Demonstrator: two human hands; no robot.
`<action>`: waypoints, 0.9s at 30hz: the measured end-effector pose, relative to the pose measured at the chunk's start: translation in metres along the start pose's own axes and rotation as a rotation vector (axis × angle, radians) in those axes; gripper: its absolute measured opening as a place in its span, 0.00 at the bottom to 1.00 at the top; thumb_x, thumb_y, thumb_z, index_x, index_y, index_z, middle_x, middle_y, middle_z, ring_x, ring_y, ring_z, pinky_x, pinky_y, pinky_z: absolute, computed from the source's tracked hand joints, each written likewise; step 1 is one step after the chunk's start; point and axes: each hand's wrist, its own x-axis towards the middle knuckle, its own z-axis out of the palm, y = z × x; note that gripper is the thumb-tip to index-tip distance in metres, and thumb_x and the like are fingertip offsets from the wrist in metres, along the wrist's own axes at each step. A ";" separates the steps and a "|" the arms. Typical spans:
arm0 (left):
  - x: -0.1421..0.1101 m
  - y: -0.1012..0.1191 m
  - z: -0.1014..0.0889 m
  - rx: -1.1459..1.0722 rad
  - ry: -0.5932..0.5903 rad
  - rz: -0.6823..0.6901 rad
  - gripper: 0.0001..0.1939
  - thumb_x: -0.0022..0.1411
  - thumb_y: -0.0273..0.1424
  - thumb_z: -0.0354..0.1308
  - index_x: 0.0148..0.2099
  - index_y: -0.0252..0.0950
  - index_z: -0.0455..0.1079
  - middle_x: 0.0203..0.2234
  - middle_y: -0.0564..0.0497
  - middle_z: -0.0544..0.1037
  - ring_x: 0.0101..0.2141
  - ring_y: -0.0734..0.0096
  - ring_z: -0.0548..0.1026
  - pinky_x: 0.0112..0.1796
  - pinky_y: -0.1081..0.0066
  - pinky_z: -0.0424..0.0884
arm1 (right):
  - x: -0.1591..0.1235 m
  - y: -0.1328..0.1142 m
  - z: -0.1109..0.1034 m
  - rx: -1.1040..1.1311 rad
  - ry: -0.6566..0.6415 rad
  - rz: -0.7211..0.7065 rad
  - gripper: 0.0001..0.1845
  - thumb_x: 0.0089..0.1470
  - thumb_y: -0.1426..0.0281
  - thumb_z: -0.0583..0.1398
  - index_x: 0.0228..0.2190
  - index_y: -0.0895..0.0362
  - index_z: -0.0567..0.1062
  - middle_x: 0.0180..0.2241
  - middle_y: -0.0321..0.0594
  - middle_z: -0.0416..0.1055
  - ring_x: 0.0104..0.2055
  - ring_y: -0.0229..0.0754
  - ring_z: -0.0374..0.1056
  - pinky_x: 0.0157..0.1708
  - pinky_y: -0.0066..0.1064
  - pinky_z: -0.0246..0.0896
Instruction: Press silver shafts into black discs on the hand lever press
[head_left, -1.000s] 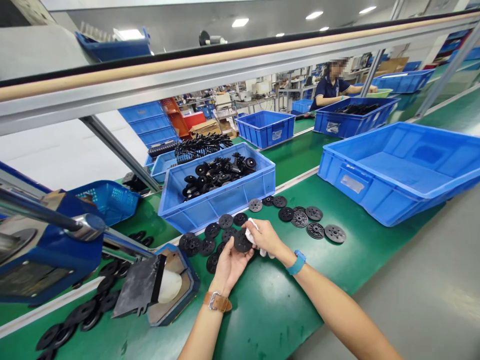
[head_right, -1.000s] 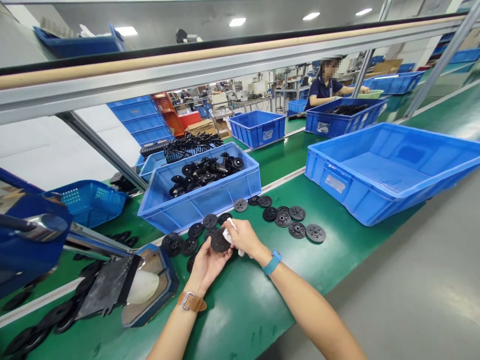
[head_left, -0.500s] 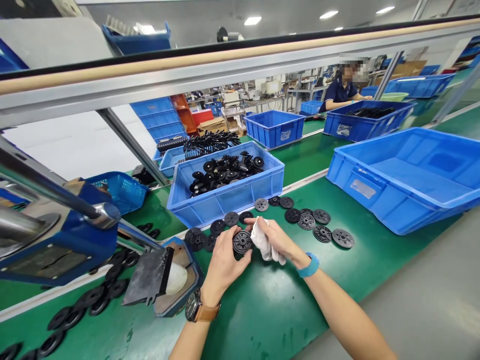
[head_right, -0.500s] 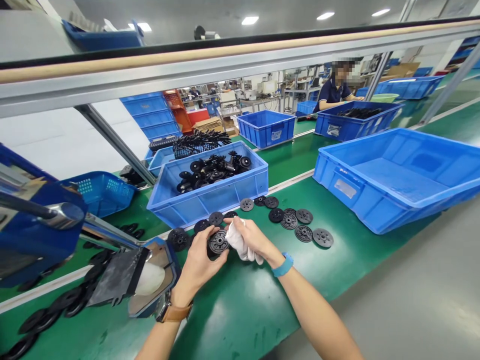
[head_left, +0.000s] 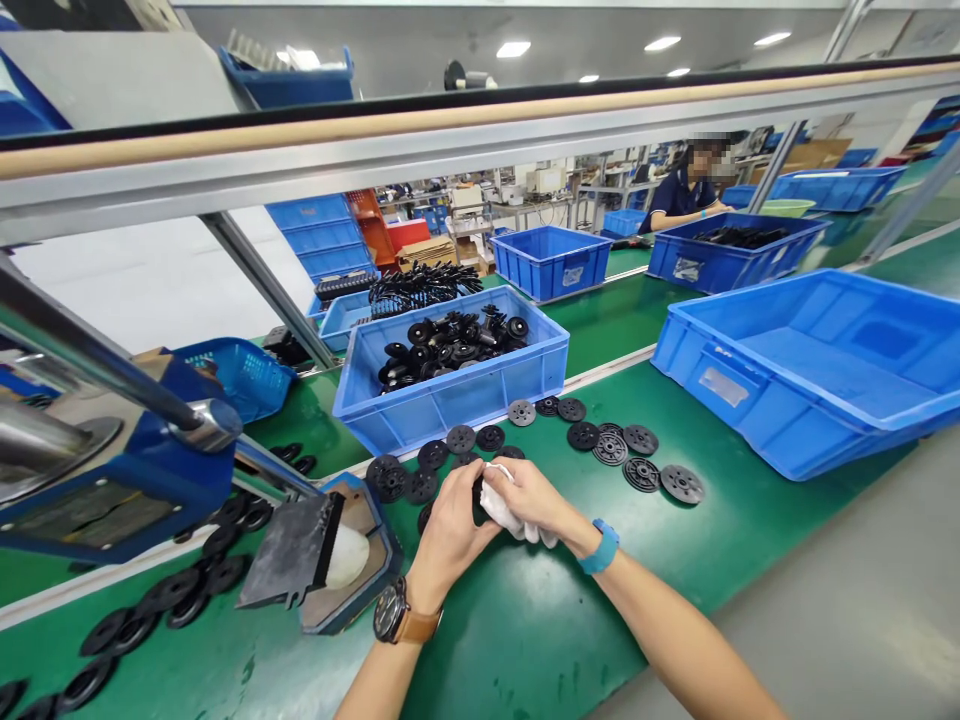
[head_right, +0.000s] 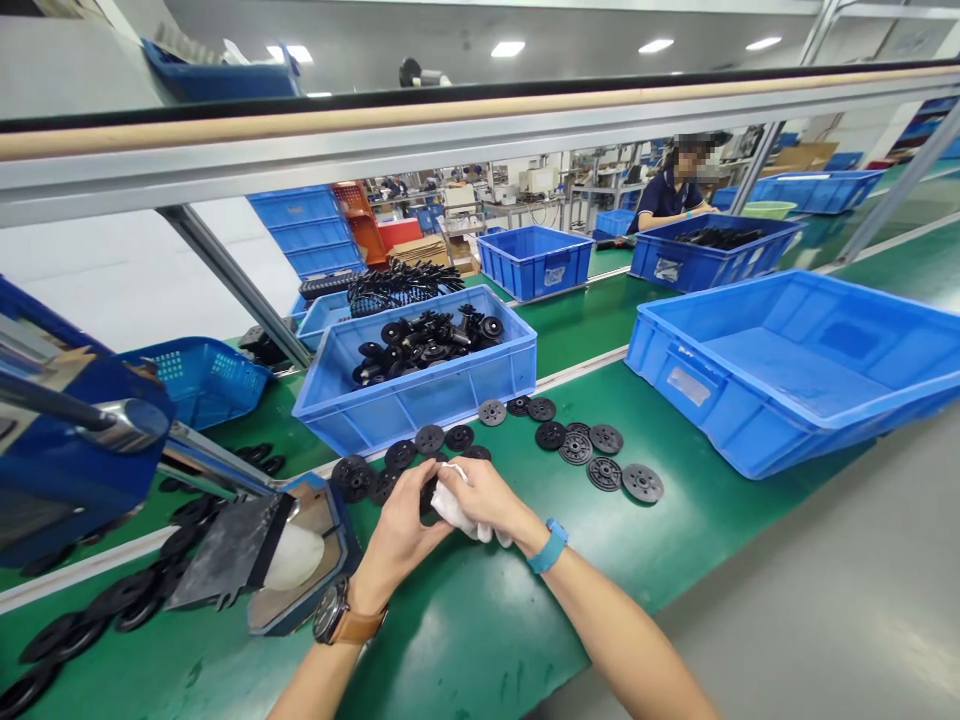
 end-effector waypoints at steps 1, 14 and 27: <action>0.001 0.000 0.000 0.008 -0.004 0.006 0.37 0.62 0.30 0.66 0.69 0.41 0.55 0.56 0.37 0.75 0.56 0.46 0.75 0.56 0.48 0.73 | 0.000 0.000 0.000 -0.015 -0.009 -0.002 0.15 0.65 0.61 0.57 0.30 0.55 0.75 0.27 0.34 0.75 0.29 0.38 0.69 0.30 0.27 0.62; 0.004 -0.003 -0.002 0.106 -0.052 0.070 0.39 0.63 0.26 0.62 0.71 0.37 0.50 0.57 0.35 0.74 0.57 0.46 0.74 0.56 0.48 0.74 | 0.000 -0.002 0.004 -0.145 0.021 0.002 0.12 0.64 0.65 0.57 0.29 0.56 0.71 0.26 0.34 0.71 0.28 0.37 0.66 0.28 0.26 0.56; 0.012 -0.021 0.003 0.108 0.011 0.156 0.37 0.64 0.39 0.64 0.70 0.35 0.55 0.54 0.34 0.76 0.54 0.44 0.77 0.52 0.50 0.76 | 0.003 -0.014 -0.009 -0.151 0.063 0.025 0.19 0.67 0.64 0.56 0.24 0.56 0.69 0.23 0.31 0.68 0.27 0.34 0.64 0.27 0.24 0.53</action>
